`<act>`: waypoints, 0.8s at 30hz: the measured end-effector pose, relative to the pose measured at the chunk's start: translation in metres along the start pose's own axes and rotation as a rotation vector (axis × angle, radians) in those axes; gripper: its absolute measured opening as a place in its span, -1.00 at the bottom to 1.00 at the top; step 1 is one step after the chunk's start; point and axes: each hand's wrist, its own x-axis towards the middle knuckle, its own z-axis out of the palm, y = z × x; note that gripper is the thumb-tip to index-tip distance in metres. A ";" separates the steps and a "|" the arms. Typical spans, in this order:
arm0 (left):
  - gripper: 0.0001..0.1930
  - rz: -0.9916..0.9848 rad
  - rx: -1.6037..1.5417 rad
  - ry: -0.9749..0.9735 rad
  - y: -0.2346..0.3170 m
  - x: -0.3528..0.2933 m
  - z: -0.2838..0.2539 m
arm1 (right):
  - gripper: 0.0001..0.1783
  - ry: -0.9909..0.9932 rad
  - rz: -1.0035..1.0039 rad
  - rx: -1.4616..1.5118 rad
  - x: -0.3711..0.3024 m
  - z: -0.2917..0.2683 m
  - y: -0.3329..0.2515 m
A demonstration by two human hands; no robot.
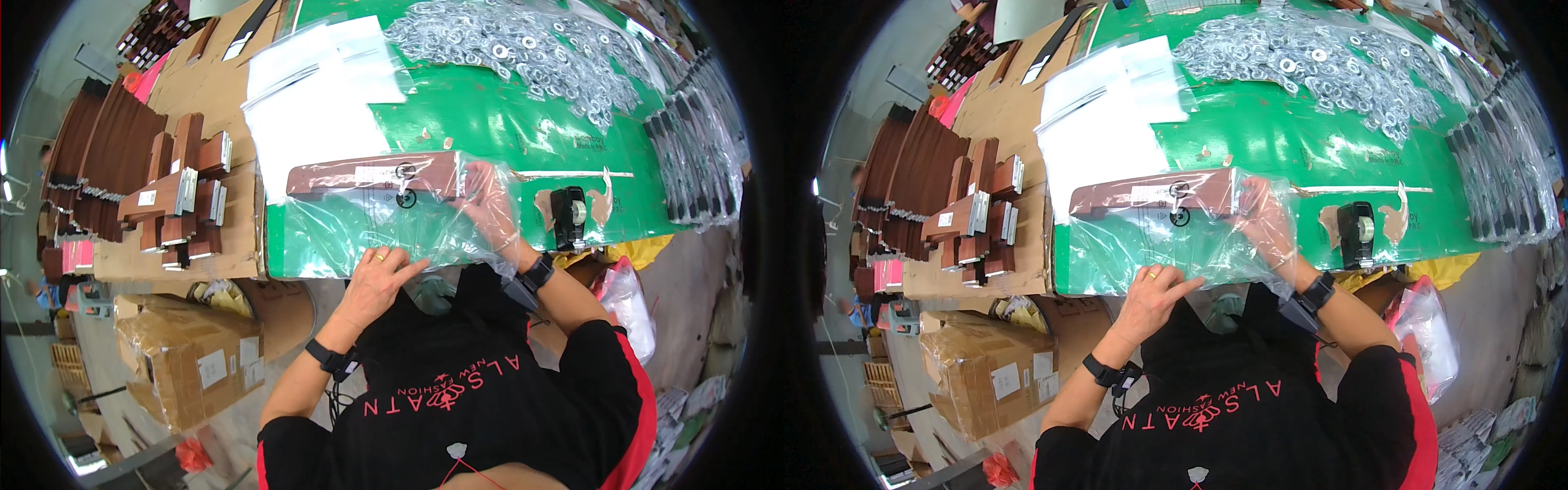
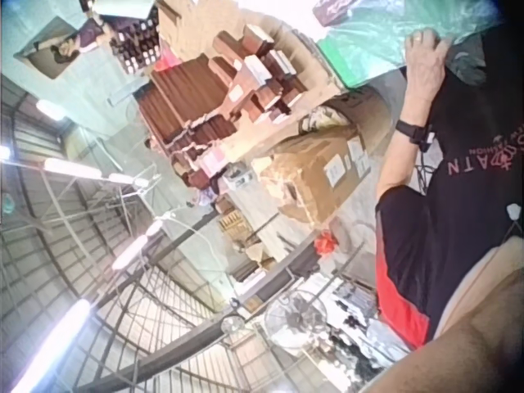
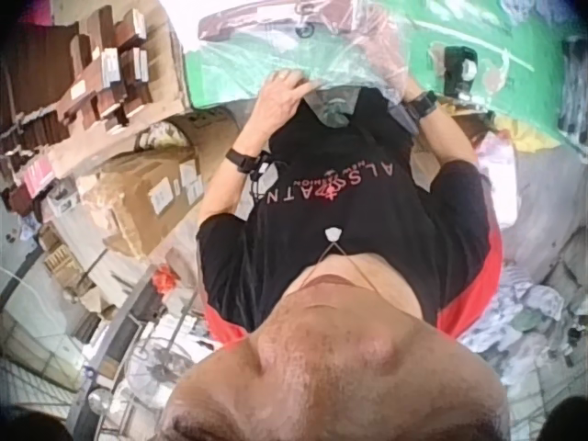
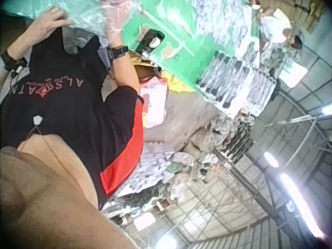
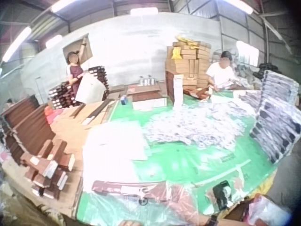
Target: Packing wooden furniture armrests into plastic bags and sealing them with tape.
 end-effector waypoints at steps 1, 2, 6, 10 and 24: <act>-0.51 -0.009 -0.015 0.016 0.002 0.001 -0.002 | -0.38 -0.047 0.024 -0.053 -0.001 -0.007 -0.013; -0.51 -0.015 -0.013 0.017 0.006 0.004 -0.004 | -0.44 -0.093 0.047 -0.107 -0.001 -0.012 -0.022; -0.50 0.010 -0.035 0.056 0.007 0.012 0.002 | -0.68 -0.121 -0.179 -0.275 0.006 -0.006 -0.007; -0.55 0.031 0.033 -0.127 0.007 0.004 0.002 | -0.76 -0.171 -0.094 -0.292 0.010 -0.002 -0.017; -0.71 0.207 0.081 0.151 -0.031 0.145 0.002 | -0.57 -0.823 -0.333 -0.490 0.056 -0.067 -0.017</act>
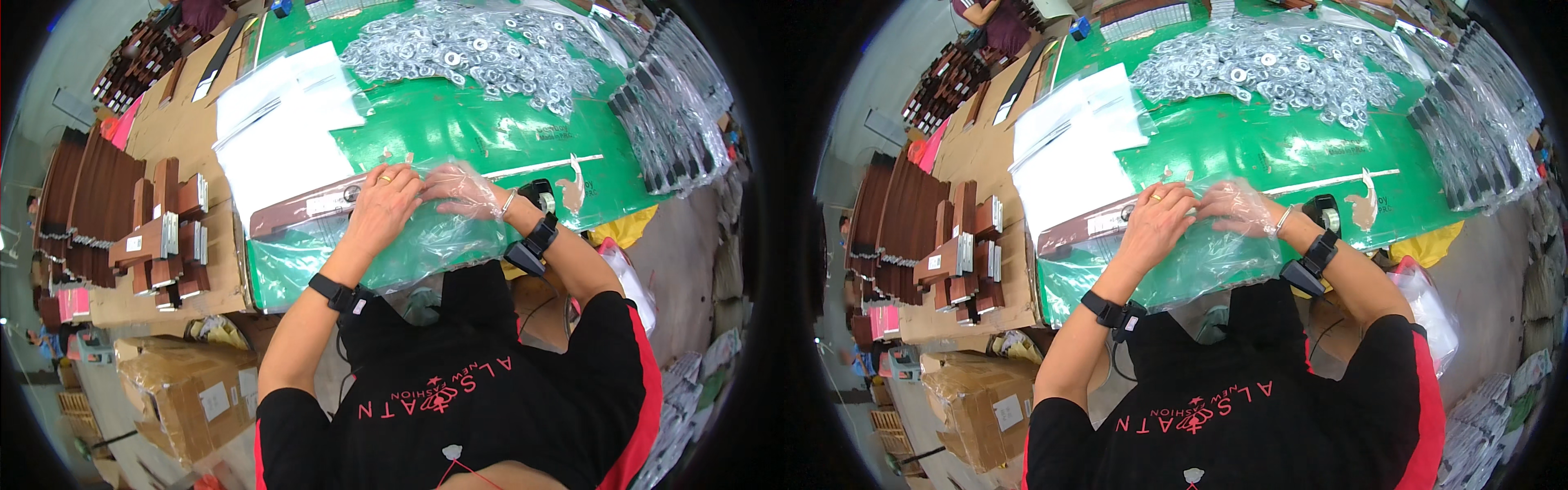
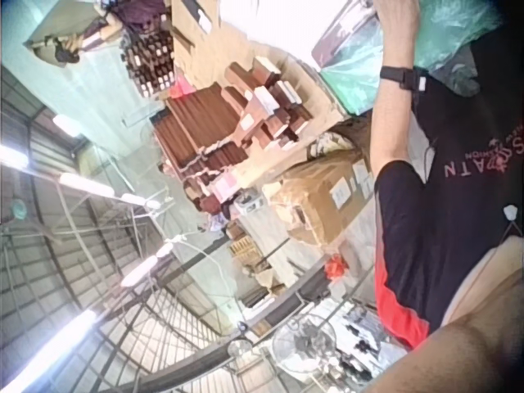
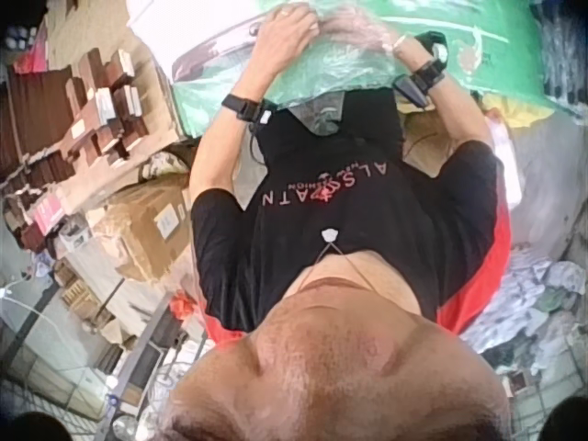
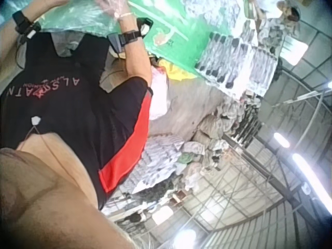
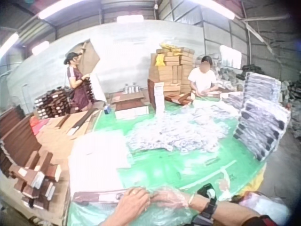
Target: Packing wooden furniture armrests into plastic bags and sealing them with tape.
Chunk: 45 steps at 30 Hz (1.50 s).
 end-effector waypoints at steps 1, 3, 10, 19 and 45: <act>-0.71 0.011 -0.004 0.001 -0.002 0.001 0.004 | -0.54 0.052 -0.001 -0.245 -0.004 0.002 0.000; -0.73 -0.054 0.075 -0.092 -0.004 0.000 0.009 | -0.50 0.105 0.009 -0.494 -0.013 0.002 0.008; -0.64 -0.039 0.118 -0.070 -0.011 0.002 0.016 | -0.39 0.574 0.469 -0.623 -0.033 -0.049 0.013; -0.53 -0.091 0.156 -0.086 -0.009 0.001 0.020 | -0.44 0.150 0.743 -0.246 -0.016 -0.075 0.011; -0.77 0.180 0.037 -0.071 0.039 0.086 0.061 | -0.67 0.451 0.731 0.280 -0.067 -0.134 0.007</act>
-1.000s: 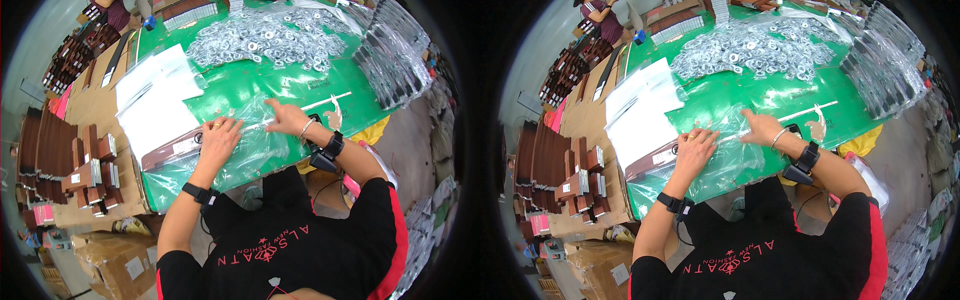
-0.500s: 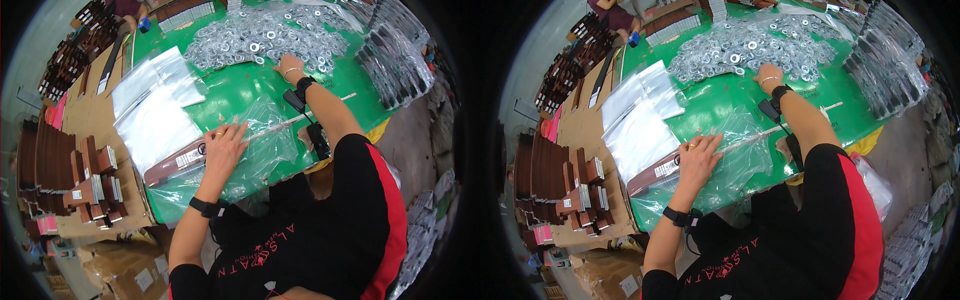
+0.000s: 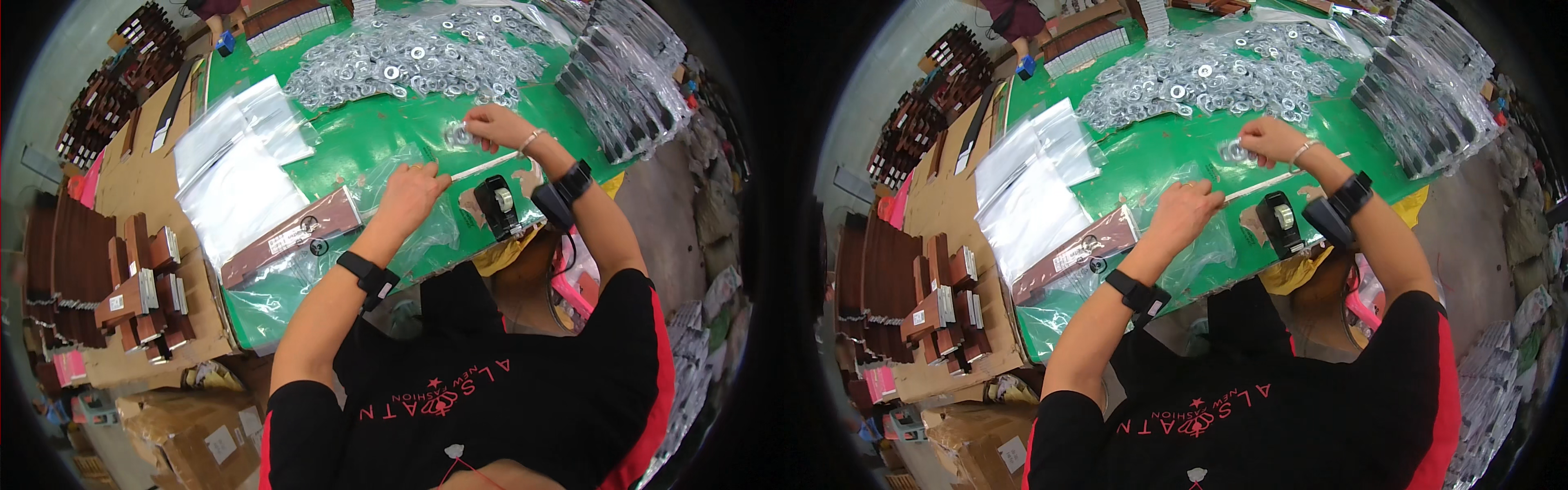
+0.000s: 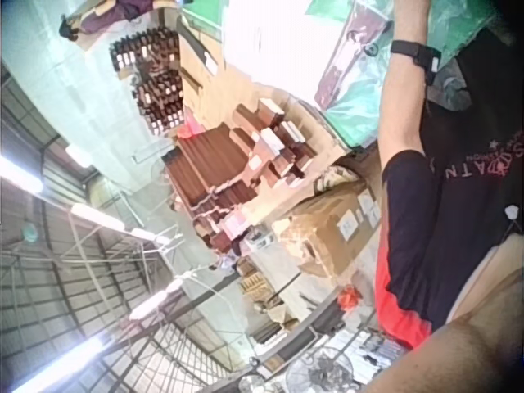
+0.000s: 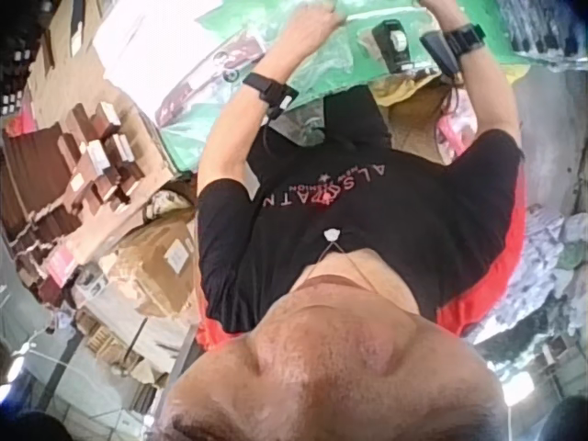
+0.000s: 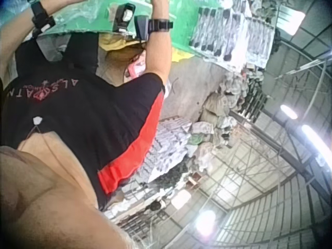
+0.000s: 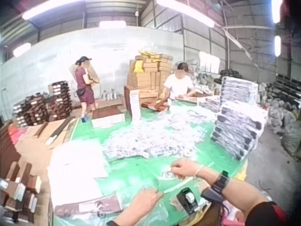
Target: Packing wooden furniture armrests into plastic bags and sealing them with tape.
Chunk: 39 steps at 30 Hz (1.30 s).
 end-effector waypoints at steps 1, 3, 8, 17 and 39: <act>-0.77 0.007 0.003 -0.003 0.002 0.002 -0.004 | -0.67 -0.058 0.033 0.012 -0.016 0.000 -0.006; -0.92 -0.157 -0.248 0.230 0.004 0.001 -0.015 | -0.68 -0.116 0.066 0.032 -0.032 0.008 -0.006; -0.95 -0.335 -0.475 0.351 0.005 0.000 -0.040 | -0.68 -0.417 -0.032 0.101 -0.019 0.056 -0.011; -0.92 -0.238 -0.361 0.418 0.016 -0.004 -0.038 | -0.86 -0.712 0.034 0.074 0.029 0.122 0.006; -0.81 -0.314 -0.150 0.319 -0.008 -0.119 -0.079 | -0.52 -0.128 0.254 0.828 -0.087 0.112 0.026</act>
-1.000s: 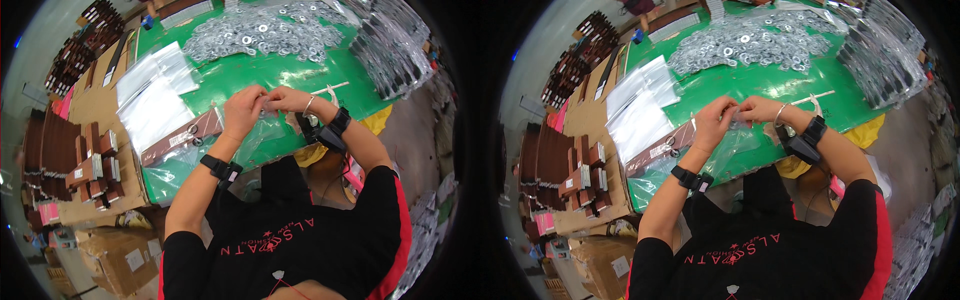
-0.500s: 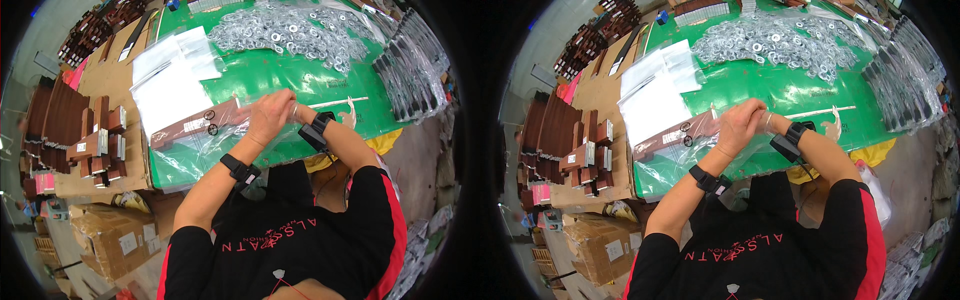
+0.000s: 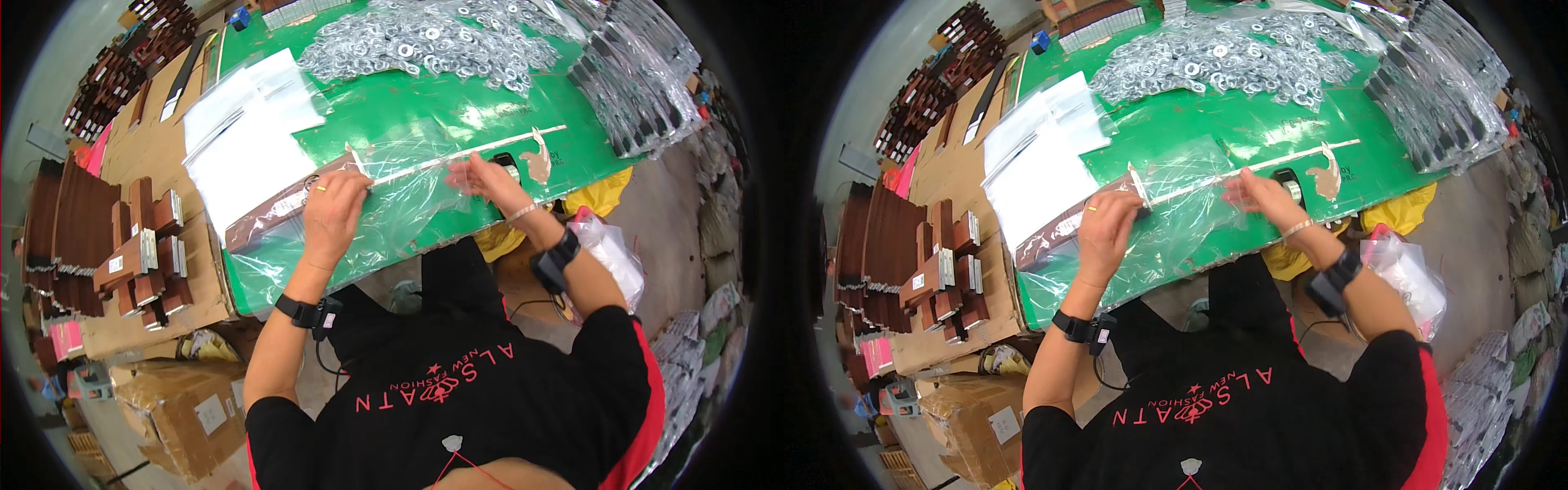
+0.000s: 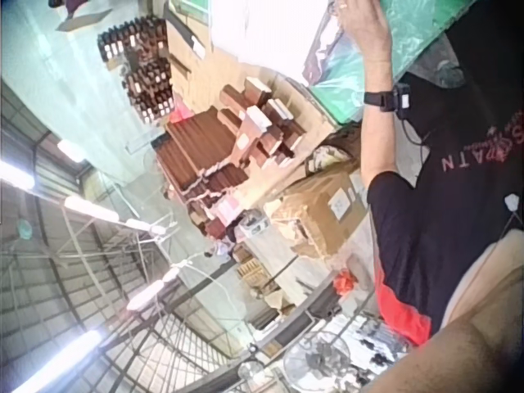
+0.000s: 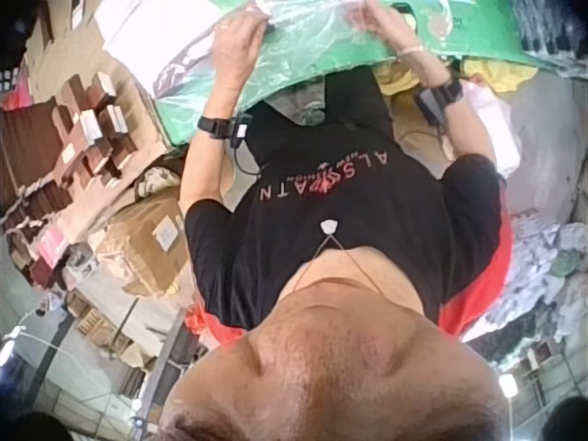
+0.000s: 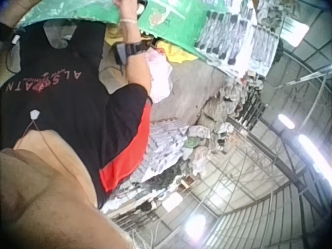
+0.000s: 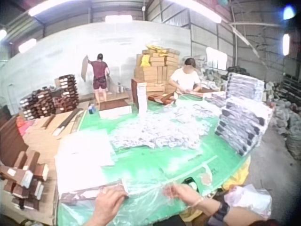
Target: Packing wooden furniture armrests into plastic bags and sealing them with tape.
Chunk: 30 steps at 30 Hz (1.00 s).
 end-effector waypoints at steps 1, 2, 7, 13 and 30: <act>-0.81 0.062 -0.001 -0.031 0.003 -0.001 0.007 | -0.52 0.034 -0.155 -0.110 -0.009 -0.003 0.016; -0.80 0.125 0.000 -0.065 0.002 -0.003 0.016 | -0.52 0.067 -0.308 -0.219 -0.015 -0.005 0.033; -0.27 0.126 0.218 -0.323 -0.001 -0.024 0.038 | -0.70 0.289 -0.476 -0.495 -0.025 0.009 0.061; -0.30 0.160 0.322 -0.370 -0.002 -0.028 0.042 | -0.77 0.472 -0.739 -1.066 -0.067 0.027 0.029; -0.79 0.197 0.203 -0.123 -0.008 0.014 0.022 | -0.16 0.566 -0.194 -1.043 0.124 0.007 -0.026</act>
